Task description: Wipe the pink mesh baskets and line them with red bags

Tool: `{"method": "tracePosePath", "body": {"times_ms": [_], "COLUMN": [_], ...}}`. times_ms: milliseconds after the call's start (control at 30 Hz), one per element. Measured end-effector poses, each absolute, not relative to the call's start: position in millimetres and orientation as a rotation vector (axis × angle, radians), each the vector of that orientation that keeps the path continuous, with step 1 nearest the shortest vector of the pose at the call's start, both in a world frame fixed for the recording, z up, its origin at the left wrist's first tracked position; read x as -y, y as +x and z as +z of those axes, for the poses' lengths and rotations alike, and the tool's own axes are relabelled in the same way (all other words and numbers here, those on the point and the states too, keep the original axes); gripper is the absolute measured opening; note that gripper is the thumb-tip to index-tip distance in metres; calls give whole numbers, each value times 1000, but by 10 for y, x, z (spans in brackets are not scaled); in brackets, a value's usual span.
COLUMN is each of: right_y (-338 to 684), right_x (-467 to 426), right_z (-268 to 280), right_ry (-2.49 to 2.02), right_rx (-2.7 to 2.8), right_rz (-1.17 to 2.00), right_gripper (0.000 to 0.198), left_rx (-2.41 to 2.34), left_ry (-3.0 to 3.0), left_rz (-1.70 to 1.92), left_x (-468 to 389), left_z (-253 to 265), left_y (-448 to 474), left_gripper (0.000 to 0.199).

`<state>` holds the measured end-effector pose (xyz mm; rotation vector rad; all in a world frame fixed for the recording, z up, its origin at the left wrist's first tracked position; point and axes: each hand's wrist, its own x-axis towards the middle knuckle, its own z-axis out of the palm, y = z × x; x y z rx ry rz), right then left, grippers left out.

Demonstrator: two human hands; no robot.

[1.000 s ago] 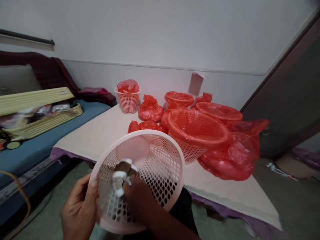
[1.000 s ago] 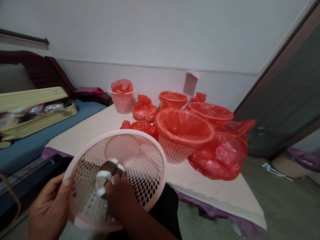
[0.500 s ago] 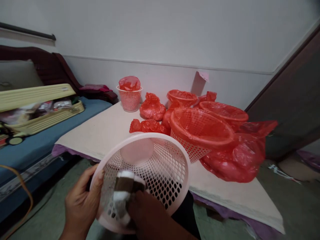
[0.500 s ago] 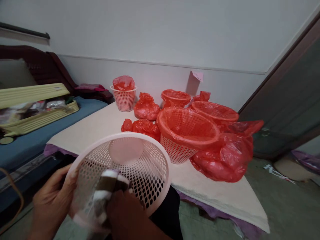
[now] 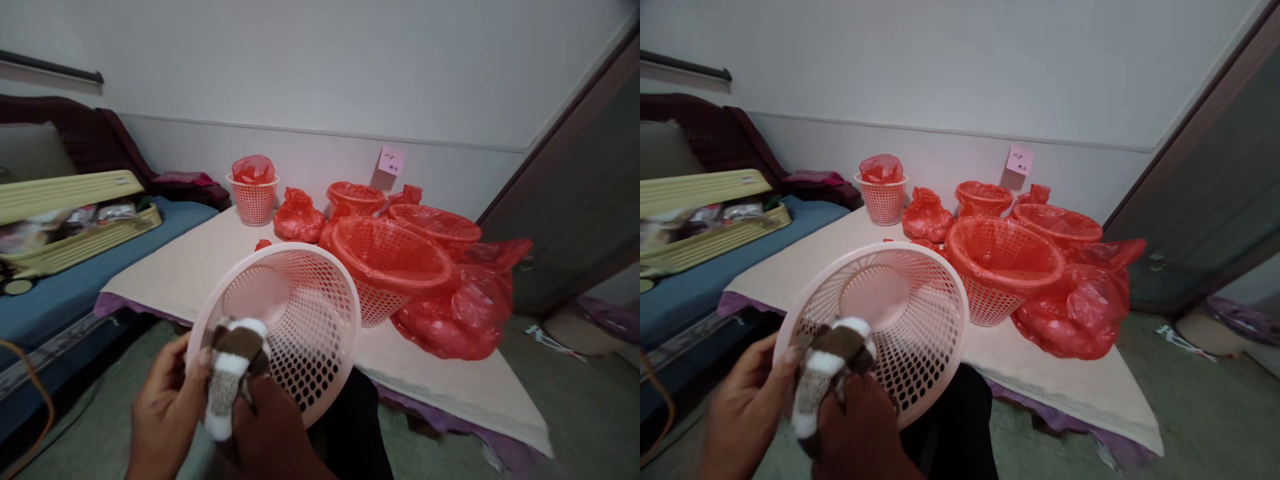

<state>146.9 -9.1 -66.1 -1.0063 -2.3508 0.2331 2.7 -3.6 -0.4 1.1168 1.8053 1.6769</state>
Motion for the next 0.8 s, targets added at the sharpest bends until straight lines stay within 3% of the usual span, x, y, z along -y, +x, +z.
{"method": "tracePosePath", "body": {"times_ms": [67,167,333,500,633,800], "right_y": [1417,1433,1634,1729,1647,1681], "right_x": [66,-15,-365,-972,-1178,-711], "right_z": [-580,-590,-732,-824,-904,-787], "right_ry": [-1009,-936,-1274,-1679,-1671,-1447], "right_rx": [2343,2467,2733,2614,2617,2732], "right_rz": [515,697,311,67,102,263], "right_gripper": [64,55,17,23,26,18], "left_rx": [-1836,-1944,-1961,-1931,-1890,-1884], "left_ry": [1059,1080,1249,1556,1786,1868], "left_rz": [1685,1711,1717,1613,1636,1631], "left_x": [135,179,85,74,82,-6], "left_z": [-98,-183,-219,-204,-163,-118], "left_y": [22,-64,-193,-112,-44,-116], "left_gripper": [48,41,33,29,24,26]}}
